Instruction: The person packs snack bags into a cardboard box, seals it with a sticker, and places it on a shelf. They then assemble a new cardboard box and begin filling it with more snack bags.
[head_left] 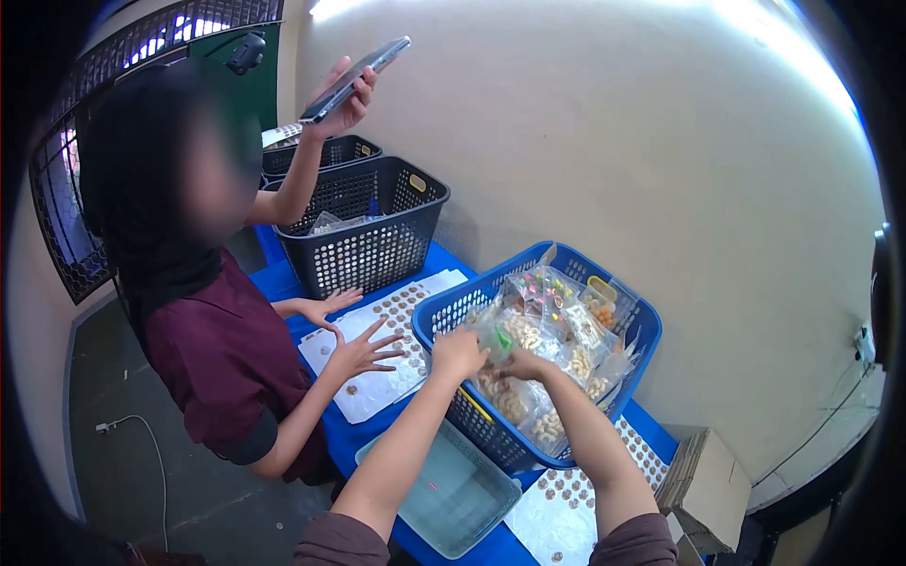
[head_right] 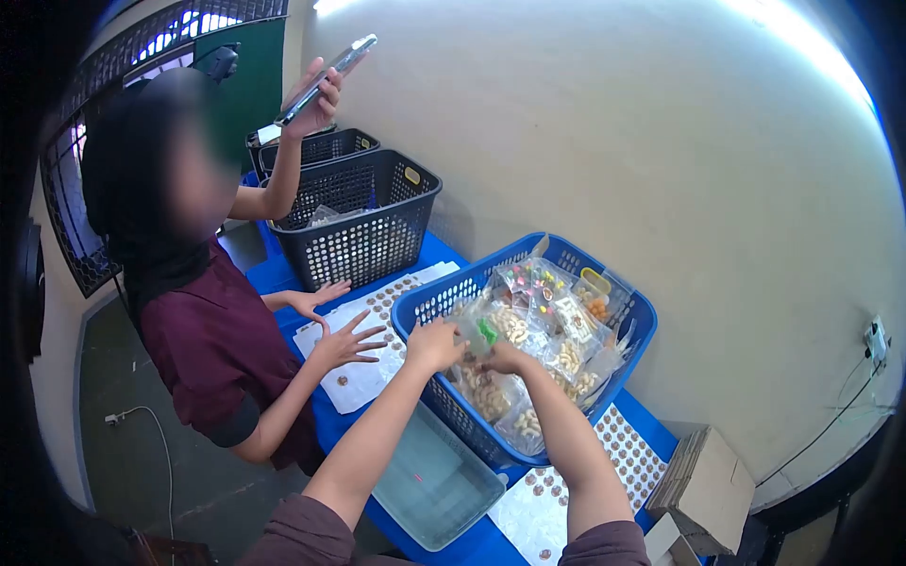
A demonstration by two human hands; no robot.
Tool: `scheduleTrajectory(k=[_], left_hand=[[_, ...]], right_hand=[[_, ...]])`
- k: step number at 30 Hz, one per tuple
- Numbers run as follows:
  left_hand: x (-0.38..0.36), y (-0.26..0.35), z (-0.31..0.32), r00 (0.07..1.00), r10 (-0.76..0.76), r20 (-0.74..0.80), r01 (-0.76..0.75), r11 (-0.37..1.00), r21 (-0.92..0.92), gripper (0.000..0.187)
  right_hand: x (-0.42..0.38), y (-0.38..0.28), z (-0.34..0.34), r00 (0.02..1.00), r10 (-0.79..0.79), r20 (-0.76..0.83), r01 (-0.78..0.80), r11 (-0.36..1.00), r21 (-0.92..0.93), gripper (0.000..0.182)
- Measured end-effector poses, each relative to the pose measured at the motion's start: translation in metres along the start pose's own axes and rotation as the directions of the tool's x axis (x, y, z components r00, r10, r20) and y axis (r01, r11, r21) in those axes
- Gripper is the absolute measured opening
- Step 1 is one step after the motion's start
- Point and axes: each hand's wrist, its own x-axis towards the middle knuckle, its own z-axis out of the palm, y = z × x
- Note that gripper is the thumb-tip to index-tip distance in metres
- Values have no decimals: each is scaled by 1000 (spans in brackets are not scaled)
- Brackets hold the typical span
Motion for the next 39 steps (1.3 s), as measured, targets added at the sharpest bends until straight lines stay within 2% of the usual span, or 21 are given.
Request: scheduleTrajectory(k=[2, 4, 7, 9, 10, 12, 14, 16, 17, 18, 20, 21, 22, 24, 25, 27, 28, 30, 32, 34, 39], left_hand=[[2, -4, 7, 1000, 29, -10, -30, 998, -55, 37], [3, -5, 10, 993, 65, -98, -67, 998, -18, 33], [6, 1, 3, 995, 16, 103, -27, 994, 109, 38], [6, 6, -3, 976, -31, 214, -9, 983, 184, 40], [5, 7, -5, 967, -33, 253, -18, 980, 198, 43], [2, 9, -8, 955, -36, 293, -28, 977, 211, 45], [1, 10, -10, 957, -54, 285, -6, 979, 203, 44], [3, 11, -8, 956, -66, 285, 5, 977, 212, 42], [4, 12, -7, 955, -80, 286, 15, 975, 221, 41], [5, 11, -7, 955, -74, 288, 9, 975, 222, 41], [7, 11, -4, 947, -113, 301, 34, 966, 258, 37], [9, 13, -2, 946, -112, 306, 31, 966, 256, 37], [10, 13, 0, 945, -126, 303, 32, 954, 298, 35], [13, 12, 1, 944, -158, 290, 37, 923, 383, 34], [13, 11, 1, 943, -160, 291, 38, 922, 385, 34], [13, 12, 0, 940, -166, 297, 54, 935, 352, 33], [12, 13, -1, 940, -164, 299, 51, 934, 352, 33], [10, 15, -4, 933, -165, 319, 46, 936, 350, 33], [10, 11, 1, 942, -154, 299, 45, 939, 342, 33], [10, 9, 1, 951, -145, 275, 46, 941, 335, 32], [10, 9, 3, 956, -145, 254, 67, 954, 292, 32]], right_hand=[[-1, 10, -4, 997, -25, -72, 34, 993, 117, 34], [8, 34, -9, 920, 114, -376, -83, 992, 98, 30], [-2, 52, -32, 850, 126, -511, -9, 974, 224, 27], [-5, 69, -41, 696, 245, -675, 204, 834, 513, 30], [-5, 75, -43, 696, 244, -675, 203, 835, 511, 30], [6, 96, -45, 505, 366, -782, 279, 788, 549, 39], [7, 105, -52, 465, 409, -785, 295, 765, 573, 41], [-12, 85, -57, 341, 413, -844, 80, 882, 464, 33], [-24, 68, -50, 242, 259, -935, 25, 962, 273, 33], [-23, 64, -48, 237, 263, -935, 22, 961, 276, 33], [-22, 56, -46, 282, 73, -957, 13, 997, 80, 37], [-21, 47, -43, 231, -20, -973, -13, 1000, -24, 30], [-23, 38, -40, 235, -17, -972, -15, 1000, -21, 30], [-27, 18, -36, 437, -115, -892, -8, 991, -131, 26], [-26, 9, -33, 438, -113, -892, -6, 992, -129, 26], [-22, 1, -25, 610, -222, -761, 101, 974, -203, 25], [-19, -4, -21, 610, -219, -762, 99, 975, -201, 25], [-6, -9, -9, 961, -33, -275, 61, 994, 96, 38], [2, -15, 18, 998, -1, -58, 11, 985, 173, 58], [21, -5, 45, 985, -153, 81, 138, 976, 170, 72], [-4, -44, 34, 956, 273, 102, -260, 957, -125, 80]])
